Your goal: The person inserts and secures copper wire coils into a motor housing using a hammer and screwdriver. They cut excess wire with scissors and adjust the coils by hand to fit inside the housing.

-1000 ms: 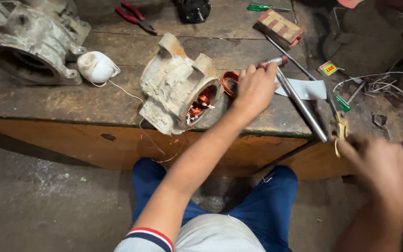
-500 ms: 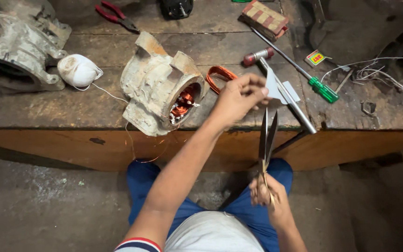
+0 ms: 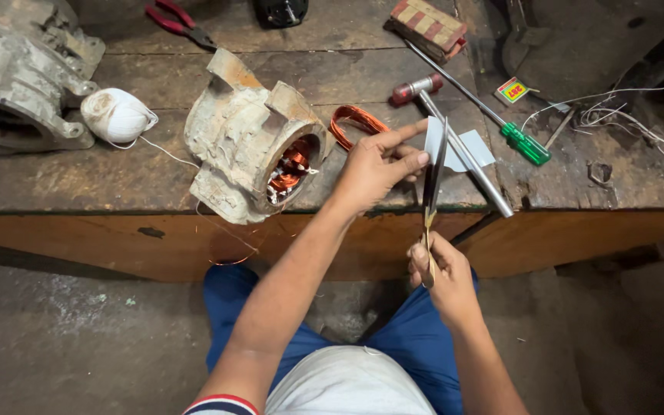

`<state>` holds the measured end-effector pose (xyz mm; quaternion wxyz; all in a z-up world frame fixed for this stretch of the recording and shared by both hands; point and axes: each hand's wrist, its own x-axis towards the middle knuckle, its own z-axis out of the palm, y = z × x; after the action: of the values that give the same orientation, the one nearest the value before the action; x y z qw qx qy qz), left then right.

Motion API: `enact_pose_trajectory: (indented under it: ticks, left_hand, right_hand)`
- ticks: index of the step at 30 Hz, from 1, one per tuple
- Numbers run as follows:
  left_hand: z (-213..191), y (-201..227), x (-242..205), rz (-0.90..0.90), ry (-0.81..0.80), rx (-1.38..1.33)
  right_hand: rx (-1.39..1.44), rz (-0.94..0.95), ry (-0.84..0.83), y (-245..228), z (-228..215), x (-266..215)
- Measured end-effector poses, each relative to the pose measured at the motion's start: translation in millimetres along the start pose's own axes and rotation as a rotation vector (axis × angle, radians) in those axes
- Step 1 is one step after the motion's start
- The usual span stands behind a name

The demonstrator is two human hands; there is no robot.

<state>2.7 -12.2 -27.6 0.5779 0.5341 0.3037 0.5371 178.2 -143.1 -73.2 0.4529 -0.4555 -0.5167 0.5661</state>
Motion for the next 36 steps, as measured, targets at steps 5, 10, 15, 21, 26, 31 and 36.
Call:
enact_pose_trajectory:
  ticks: [5,10,15,21,26,31,36]
  left_hand:
    - [-0.6,-1.5,-2.4,-0.002,0.0,-0.02]
    - [-0.6,2.3,1.8,-0.028,0.121,0.155]
    - [0.6,1.6,6.8,0.107,0.15,0.218]
    - [6.3,3.7,0.0,0.028,0.144,0.264]
    - [8.1,29.9,-19.0,0.059,0.128,0.152]
    - [7.4,57.0,-88.8,0.345,0.137,0.535]
    - [3.3,67.0,-155.2,0.098,0.004,0.656]
  right_hand:
    - [0.005,0.038,0.055,3.3,2.3,4.5]
    - [0.045,0.069,0.058,7.8,7.4,0.0]
    - [0.016,0.063,0.067,8.4,9.9,0.5]
    - [-0.007,0.016,0.033,-2.5,-0.5,2.2]
    - [-0.246,0.035,0.135,-33.1,-0.3,-10.1]
    - [-1.27,-0.053,0.347,-91.4,-18.9,-19.7]
    - [-1.627,-0.132,0.264,-136.5,-10.8,22.5]
